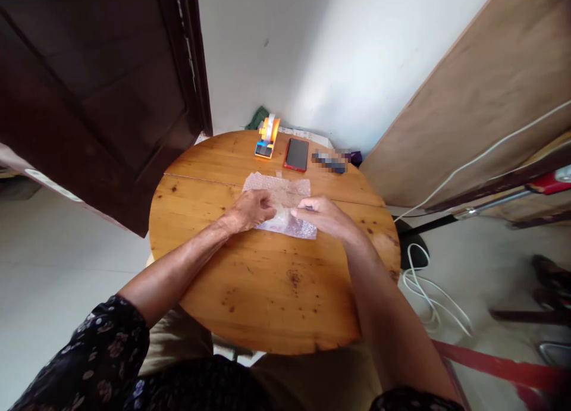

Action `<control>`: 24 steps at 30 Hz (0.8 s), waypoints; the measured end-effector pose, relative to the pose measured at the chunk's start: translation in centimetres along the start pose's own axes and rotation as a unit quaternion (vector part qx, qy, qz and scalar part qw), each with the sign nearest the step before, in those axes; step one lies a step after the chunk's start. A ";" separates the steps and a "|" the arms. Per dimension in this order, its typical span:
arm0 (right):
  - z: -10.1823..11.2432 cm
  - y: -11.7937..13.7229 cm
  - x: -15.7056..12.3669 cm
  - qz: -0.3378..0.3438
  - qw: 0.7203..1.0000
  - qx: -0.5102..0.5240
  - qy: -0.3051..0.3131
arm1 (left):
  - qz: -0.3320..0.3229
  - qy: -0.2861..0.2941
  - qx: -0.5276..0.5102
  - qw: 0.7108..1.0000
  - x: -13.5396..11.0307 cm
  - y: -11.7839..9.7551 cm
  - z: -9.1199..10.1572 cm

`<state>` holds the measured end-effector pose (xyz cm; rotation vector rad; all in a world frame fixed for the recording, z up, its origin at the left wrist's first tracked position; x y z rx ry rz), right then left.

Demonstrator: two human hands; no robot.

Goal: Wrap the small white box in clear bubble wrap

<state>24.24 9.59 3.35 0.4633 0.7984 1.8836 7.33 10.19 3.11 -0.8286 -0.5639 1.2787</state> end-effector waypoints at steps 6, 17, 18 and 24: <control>-0.4 -1.7 -0.6 -0.001 0.999 0.032 -0.026 | 0.018 0.013 -0.088 0.996 -0.2 0.5 -0.6; 0.6 -0.8 -1.3 0.044 0.993 -0.073 -0.087 | 0.037 0.068 -0.169 0.983 -0.3 0.9 -1.7; 1.0 0.0 -1.5 0.063 0.986 -0.086 -0.132 | 0.044 0.069 -0.174 0.981 -0.3 0.9 -1.7; -1.0 7.3 -3.6 0.281 0.901 -0.256 -0.210 | 0.041 0.059 -0.187 0.980 -0.2 0.7 -1.5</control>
Point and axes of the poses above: each hand's wrist, its own x-axis towards the middle knuckle, its own z-axis out of the back of the hand, y = z × x, the point moved 8 cm from there along x, towards the middle knuckle, and after that the axes turned 8 degrees about z, right-handed, at the moved point
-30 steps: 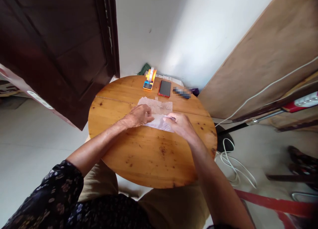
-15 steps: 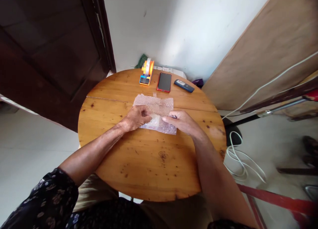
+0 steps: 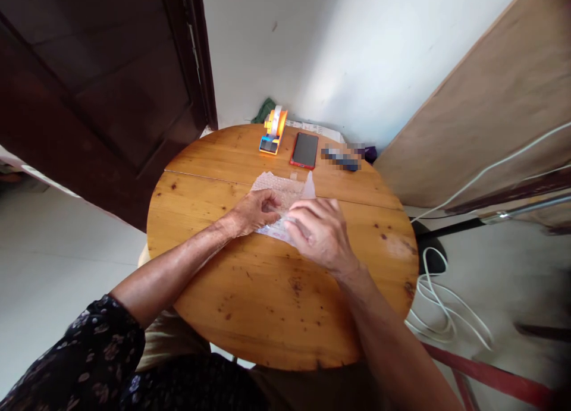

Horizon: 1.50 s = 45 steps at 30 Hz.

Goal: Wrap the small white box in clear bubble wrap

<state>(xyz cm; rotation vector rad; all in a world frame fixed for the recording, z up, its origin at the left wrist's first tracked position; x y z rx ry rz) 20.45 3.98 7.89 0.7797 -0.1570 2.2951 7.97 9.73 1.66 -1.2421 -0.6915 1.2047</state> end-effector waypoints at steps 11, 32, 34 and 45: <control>-2.4 0.1 -0.5 0.042 0.997 0.021 0.069 | -0.025 0.026 0.042 0.998 -0.4 -0.4 0.2; -3.2 1.1 -0.2 0.045 0.986 -0.034 0.154 | 0.065 -0.082 0.415 0.904 -0.9 0.5 5.7; -3.2 1.1 -0.3 0.046 0.987 -0.032 0.152 | 0.084 -0.089 0.420 0.899 -1.0 0.7 6.0; -3.1 1.2 -0.2 0.046 0.988 -0.021 0.148 | 0.086 -0.029 0.183 0.979 -0.1 2.7 5.2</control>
Point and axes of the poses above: each hand's wrist, its own x-axis towards the middle knuckle, its own z-axis out of the back of the hand, y = z × x, the point moved 8 cm from there along x, towards the middle knuckle, and after that the axes turned 8 degrees about z, right-handed, at the moved point
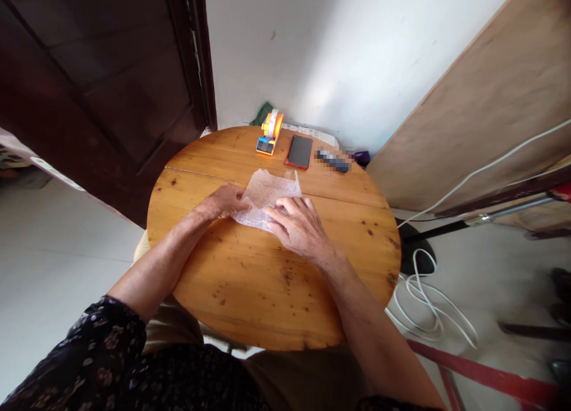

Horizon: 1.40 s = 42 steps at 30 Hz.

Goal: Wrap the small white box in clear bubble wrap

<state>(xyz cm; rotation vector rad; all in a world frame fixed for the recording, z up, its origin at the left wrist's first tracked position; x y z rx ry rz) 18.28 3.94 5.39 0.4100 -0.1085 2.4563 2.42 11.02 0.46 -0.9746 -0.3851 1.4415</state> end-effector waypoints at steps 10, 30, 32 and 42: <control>-0.1 -0.1 0.1 -0.005 1.000 -0.001 0.002 | 0.043 0.052 -0.278 0.958 -1.1 -1.6 -2.8; -0.3 -3.5 -1.4 -0.110 0.992 0.057 -0.001 | -0.151 -0.038 -0.072 0.985 -3.4 -5.1 -4.0; -0.3 -3.9 -1.6 -0.116 0.991 0.059 0.022 | -0.200 -0.078 -0.010 0.977 -3.9 -5.6 -3.9; 0.9 -6.5 -3.0 -0.145 0.966 0.211 0.021 | -0.361 -0.085 0.028 0.928 -4.5 -6.4 -4.7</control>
Point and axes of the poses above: each hand's wrist, its own x-axis towards the middle knuckle, its own z-axis out of the back of the hand, y = z × x, the point moved 8 cm from there along x, towards the middle knuckle, and after that the axes turned 8 degrees about z, right-handed, at the moved point
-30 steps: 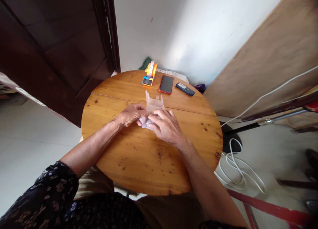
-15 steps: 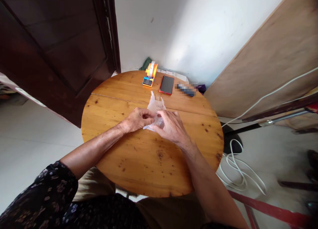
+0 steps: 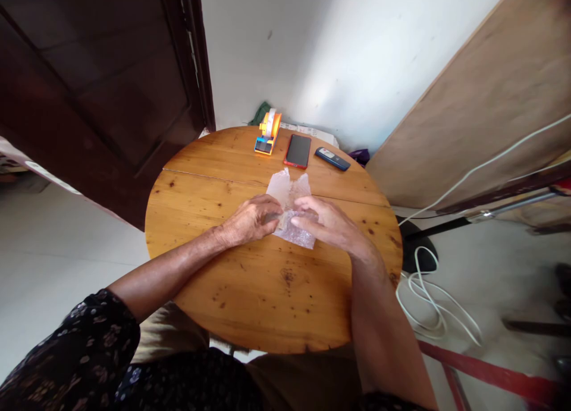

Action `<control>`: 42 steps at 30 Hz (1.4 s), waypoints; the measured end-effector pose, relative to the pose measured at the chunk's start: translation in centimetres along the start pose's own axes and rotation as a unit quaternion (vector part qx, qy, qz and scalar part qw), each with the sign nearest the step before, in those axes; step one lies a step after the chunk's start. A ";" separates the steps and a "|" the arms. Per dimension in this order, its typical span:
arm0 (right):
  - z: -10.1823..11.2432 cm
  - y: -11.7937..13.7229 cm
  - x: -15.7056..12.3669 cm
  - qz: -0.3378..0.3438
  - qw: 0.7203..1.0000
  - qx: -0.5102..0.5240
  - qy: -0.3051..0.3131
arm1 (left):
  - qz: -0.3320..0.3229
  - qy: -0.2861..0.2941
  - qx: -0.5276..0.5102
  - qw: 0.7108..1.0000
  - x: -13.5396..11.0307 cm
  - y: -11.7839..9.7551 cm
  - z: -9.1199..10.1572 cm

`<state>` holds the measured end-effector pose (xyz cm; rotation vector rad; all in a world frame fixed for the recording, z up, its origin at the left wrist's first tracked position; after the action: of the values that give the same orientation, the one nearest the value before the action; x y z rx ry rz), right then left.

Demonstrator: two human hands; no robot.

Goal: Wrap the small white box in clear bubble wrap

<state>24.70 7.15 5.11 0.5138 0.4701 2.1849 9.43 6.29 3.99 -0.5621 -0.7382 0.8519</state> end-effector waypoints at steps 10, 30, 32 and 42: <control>-1.1 -1.7 0.2 -0.029 0.997 0.073 -0.014 | -0.024 0.021 0.015 0.999 0.1 -0.3 -0.4; -1.1 -2.7 -0.5 -0.177 0.982 -0.057 -0.045 | -0.095 0.042 0.088 0.991 0.1 -0.4 -1.6; -0.4 -2.3 -1.8 -0.206 0.972 -0.089 -0.076 | -0.079 0.043 0.093 0.992 0.2 -0.3 -1.8; -2.2 -2.3 -5.4 -0.324 0.936 -0.045 -0.126 | -0.063 0.062 0.104 0.991 0.5 -0.3 -2.1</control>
<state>28.18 3.84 1.06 0.4927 0.3347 1.4755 11.44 6.23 3.09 -0.3748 -0.5580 0.7593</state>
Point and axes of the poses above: each hand's wrist, its own x-axis towards the middle knuckle, its own z-axis out of the back of the hand, y = z × x, the point moved 8 cm from there along x, towards the middle knuckle, and after that the axes turned 8 degrees about z, right-handed, at the moved point
